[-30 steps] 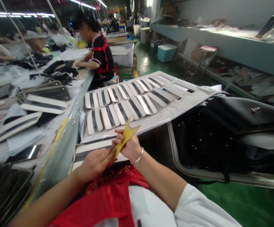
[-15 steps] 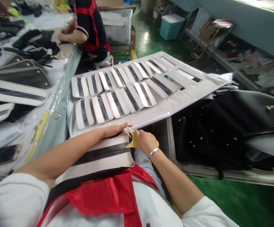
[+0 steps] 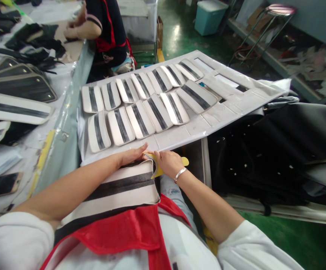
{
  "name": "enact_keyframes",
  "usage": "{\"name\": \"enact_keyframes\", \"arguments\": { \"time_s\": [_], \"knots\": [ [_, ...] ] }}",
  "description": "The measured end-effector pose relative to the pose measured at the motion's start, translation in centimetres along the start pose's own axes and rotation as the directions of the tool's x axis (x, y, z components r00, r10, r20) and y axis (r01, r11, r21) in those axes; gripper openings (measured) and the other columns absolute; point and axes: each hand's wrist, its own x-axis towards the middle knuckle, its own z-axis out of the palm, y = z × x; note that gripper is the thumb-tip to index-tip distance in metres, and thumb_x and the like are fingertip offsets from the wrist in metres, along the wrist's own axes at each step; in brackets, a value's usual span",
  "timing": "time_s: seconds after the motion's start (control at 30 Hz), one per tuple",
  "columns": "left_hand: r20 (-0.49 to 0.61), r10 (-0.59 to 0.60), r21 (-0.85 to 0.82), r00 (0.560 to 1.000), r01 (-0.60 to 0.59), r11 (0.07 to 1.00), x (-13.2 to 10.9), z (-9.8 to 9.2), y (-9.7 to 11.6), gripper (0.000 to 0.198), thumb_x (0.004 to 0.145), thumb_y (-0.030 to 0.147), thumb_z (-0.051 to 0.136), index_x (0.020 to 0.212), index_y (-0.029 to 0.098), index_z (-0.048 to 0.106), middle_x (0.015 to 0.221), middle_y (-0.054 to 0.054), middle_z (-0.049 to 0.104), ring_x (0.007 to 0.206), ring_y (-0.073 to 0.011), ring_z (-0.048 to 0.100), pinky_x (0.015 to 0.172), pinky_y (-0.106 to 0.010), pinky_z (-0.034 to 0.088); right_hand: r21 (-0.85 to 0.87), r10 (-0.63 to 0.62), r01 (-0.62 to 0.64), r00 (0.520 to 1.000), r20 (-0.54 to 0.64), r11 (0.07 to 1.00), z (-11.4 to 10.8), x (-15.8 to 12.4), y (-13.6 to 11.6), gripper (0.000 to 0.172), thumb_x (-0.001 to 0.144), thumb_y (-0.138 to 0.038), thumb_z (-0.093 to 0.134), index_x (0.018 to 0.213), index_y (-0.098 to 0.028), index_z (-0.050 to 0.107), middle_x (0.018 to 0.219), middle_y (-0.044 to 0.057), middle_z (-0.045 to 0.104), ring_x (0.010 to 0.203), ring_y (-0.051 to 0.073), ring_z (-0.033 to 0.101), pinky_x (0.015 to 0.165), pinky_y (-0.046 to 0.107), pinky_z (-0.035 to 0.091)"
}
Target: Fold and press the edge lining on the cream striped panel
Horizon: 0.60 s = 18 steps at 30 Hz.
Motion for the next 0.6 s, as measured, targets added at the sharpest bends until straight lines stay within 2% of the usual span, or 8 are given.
{"name": "enact_keyframes", "arguments": {
  "time_s": [0.07, 0.13, 0.27, 0.33, 0.47, 0.6],
  "knots": [
    [0.012, -0.013, -0.055, 1.0, 0.014, 0.998, -0.1, -0.2, 0.0, 0.082, 0.078, 0.076, 0.016, 0.128, 0.02, 0.048, 0.088, -0.004, 0.07, 0.075, -0.017, 0.062, 0.074, -0.028, 0.045, -0.012, -0.008, 0.008, 1.0, 0.017, 1.0, 0.0, 0.2, -0.3, 0.055, 0.096, -0.04, 0.019, 0.083, -0.015, 0.066, 0.086, 0.011, 0.068, 0.081, 0.02, 0.063, 0.069, 0.027, 0.039],
    [-0.021, -0.031, -0.049, 0.999, 0.03, 0.998, -0.1, -0.3, -0.1, 0.081, 0.079, 0.076, 0.017, 0.129, 0.02, 0.047, 0.09, -0.004, 0.07, 0.076, -0.0171, 0.062, 0.074, -0.028, 0.045, -0.032, -0.014, 0.015, 1.0, 0.018, 0.999, -0.1, 0.4, -0.6, 0.056, 0.096, -0.041, 0.019, 0.082, -0.014, 0.066, 0.084, 0.013, 0.068, 0.081, 0.021, 0.062, 0.07, 0.028, 0.04],
    [-0.179, -0.058, 0.147, 0.982, 0.085, 0.985, -0.2, -0.4, -0.1, 0.08, 0.075, 0.078, 0.025, 0.114, 0.019, 0.061, 0.096, -0.004, 0.069, 0.079, -0.0182, 0.061, 0.077, -0.028, 0.045, -0.093, -0.062, 0.063, 0.998, 0.016, 0.994, -0.5, 0.8, -0.8, 0.057, 0.096, -0.041, 0.018, 0.08, -0.014, 0.065, 0.082, 0.014, 0.067, 0.079, 0.023, 0.062, 0.07, 0.031, 0.041],
    [-0.222, -0.056, 0.218, 0.973, 0.106, 0.97, -0.2, -0.4, -0.1, 0.078, 0.075, 0.077, 0.029, 0.106, 0.016, 0.065, 0.099, -0.005, 0.069, 0.083, -0.0196, 0.06, 0.078, -0.029, 0.044, -0.124, -0.101, 0.101, 0.995, 0.005, 0.987, -0.6, 0.9, -0.9, 0.055, 0.096, -0.041, 0.019, 0.08, -0.015, 0.065, 0.082, 0.013, 0.067, 0.076, 0.023, 0.063, 0.068, 0.031, 0.042],
    [-0.162, 0.067, 0.411, 0.984, 0.005, 0.912, -0.4, -0.9, -0.2, 0.062, 0.078, 0.066, 0.041, 0.1, 0.014, 0.068, 0.105, -0.005, 0.067, 0.094, -0.0209, 0.058, 0.086, -0.028, 0.041, -0.169, -0.163, 0.16, 0.987, -0.001, 0.972, -0.7, 1.2, -1.0, 0.052, 0.096, -0.038, 0.02, 0.081, -0.015, 0.064, 0.082, 0.013, 0.067, 0.075, 0.024, 0.063, 0.067, 0.032, 0.042],
    [-0.06, 0.182, 0.574, 0.982, -0.115, 0.811, -0.3, -1.6, -0.3, 0.051, 0.08, 0.059, 0.042, 0.093, 0.017, 0.069, 0.104, -0.003, 0.067, 0.097, -0.0198, 0.056, 0.091, -0.026, 0.037, -0.2, -0.218, 0.219, 0.976, 0.027, 0.955, -0.8, 1.3, -1.1, 0.05, 0.096, -0.037, 0.022, 0.083, -0.014, 0.064, 0.082, 0.013, 0.067, 0.076, 0.025, 0.063, 0.067, 0.033, 0.042]
  ]
}}
